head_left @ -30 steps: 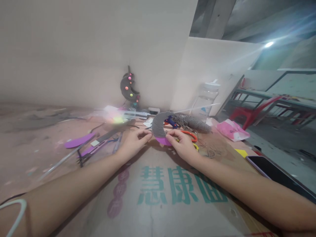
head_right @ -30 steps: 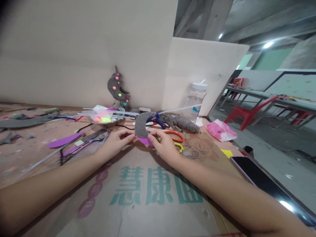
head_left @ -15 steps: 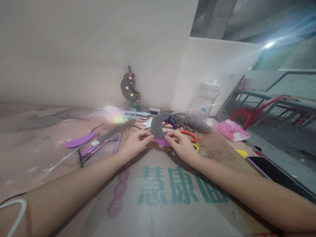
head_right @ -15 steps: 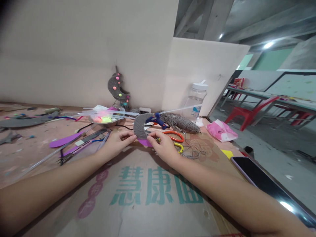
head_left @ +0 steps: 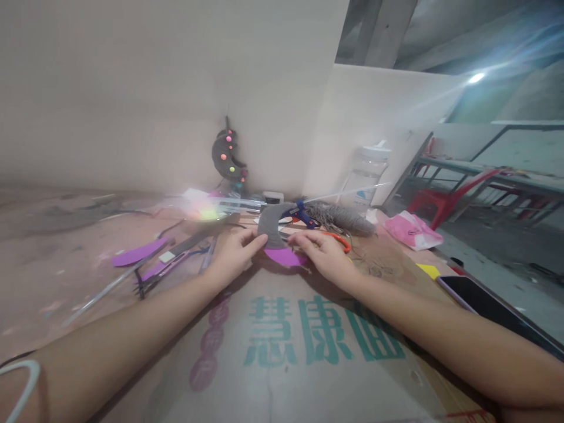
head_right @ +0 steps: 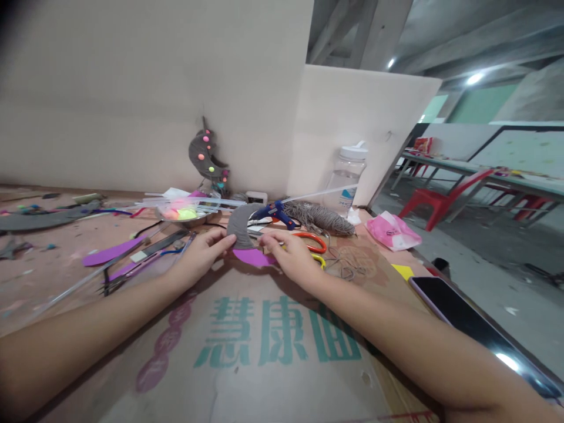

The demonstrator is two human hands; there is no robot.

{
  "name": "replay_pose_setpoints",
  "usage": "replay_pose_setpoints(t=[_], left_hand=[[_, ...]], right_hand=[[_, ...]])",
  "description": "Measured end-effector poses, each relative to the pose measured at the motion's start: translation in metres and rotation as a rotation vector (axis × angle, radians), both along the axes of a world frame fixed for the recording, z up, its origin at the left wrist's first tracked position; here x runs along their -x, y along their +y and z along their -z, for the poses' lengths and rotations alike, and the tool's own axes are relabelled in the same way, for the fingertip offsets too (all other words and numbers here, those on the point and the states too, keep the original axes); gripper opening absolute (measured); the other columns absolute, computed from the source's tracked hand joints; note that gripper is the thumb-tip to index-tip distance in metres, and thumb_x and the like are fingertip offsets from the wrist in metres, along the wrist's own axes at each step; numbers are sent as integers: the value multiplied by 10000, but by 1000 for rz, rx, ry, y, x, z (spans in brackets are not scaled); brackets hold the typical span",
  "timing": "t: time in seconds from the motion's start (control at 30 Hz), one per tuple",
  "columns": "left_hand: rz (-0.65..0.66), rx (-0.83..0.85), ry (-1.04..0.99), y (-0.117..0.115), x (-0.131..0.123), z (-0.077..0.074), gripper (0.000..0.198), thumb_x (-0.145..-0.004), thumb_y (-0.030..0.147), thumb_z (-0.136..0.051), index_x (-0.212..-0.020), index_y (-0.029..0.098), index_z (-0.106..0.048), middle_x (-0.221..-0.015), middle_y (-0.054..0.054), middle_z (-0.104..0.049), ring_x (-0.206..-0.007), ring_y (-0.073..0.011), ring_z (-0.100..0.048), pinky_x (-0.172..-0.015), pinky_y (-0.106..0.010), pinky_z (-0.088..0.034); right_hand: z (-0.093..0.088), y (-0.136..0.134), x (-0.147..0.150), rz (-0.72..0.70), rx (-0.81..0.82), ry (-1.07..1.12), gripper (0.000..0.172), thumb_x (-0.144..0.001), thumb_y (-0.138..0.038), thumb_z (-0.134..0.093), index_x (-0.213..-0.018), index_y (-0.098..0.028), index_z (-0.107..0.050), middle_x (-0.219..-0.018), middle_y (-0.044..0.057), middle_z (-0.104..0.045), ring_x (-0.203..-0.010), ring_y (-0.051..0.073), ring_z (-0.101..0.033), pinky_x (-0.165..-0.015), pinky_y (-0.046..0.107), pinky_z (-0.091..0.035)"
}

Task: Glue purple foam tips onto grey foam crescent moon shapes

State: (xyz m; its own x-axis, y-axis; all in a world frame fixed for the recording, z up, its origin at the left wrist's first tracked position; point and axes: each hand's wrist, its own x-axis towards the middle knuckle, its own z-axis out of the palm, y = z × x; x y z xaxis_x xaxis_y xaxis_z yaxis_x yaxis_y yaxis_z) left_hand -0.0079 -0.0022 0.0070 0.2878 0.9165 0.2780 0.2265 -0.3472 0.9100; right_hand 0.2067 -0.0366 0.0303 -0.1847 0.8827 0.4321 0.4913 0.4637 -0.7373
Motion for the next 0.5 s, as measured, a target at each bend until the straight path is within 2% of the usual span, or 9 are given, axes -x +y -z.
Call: replay_pose_setpoints(t=[0.07, 0.1, 0.2, 0.27, 0.4, 0.5], left_hand=[[-32, 48, -55, 4, 2, 4, 330, -802, 489, -571, -757, 165, -614, -676, -4, -620, -619, -138, -557, -580, -219, -442], [-29, 63, -75, 6, 3, 5, 327, -807, 488, -565, -761, 167, -609, -668, -1, -613, -611, -134, -555, -574, -217, -442], [-3, 59, -72, 7, 4, 9, 333, -825, 484, -550, -731, 168, -593, -628, 7, -582, -584, -122, -541, -561, -210, -437], [7, 56, -55, 5, 4, 9, 345, -835, 489, -538, -725, 167, -591, -610, 8, -574, -564, -117, -537, -550, -210, -433], [5, 90, -39, 5, 5, 9, 345, -832, 497, -542, -790, 162, -612, -593, 8, -582, -525, -110, -536, -513, -204, -423], [27, 96, -30, 9, 5, 10, 328, -829, 473, -555, -948, 174, -620, -615, 10, -609, -524, -112, -552, -522, -211, -445]], right_hand=[[-20, 7, -13, 33, -13, 85, 261, -904, -370, -496, -967, -180, -664, -926, 42, -710, -904, 181, -638, -835, 305, -476], [-29, 12, -21, 74, -23, 123, 245, -882, -361, -528, -978, -177, -660, -890, 41, -713, -875, 174, -645, -820, 298, -485], [-50, 23, -43, 143, 46, 86, 216, -851, -338, -559, -922, -164, -664, -833, 48, -713, -788, 156, -644, -773, 285, -499], [-55, 27, -55, 165, 97, -60, 208, -838, -319, -555, -899, -158, -672, -826, 54, -712, -743, 158, -636, -713, 282, -499], [-61, 30, -78, 247, 34, -500, 203, -825, -279, -548, -905, -179, -705, -862, 47, -721, -770, 188, -630, -708, 300, -466], [-71, 29, -100, 211, 150, -667, 209, -809, -274, -568, -932, -188, -713, -871, 41, -731, -771, 194, -642, -700, 290, -457]])
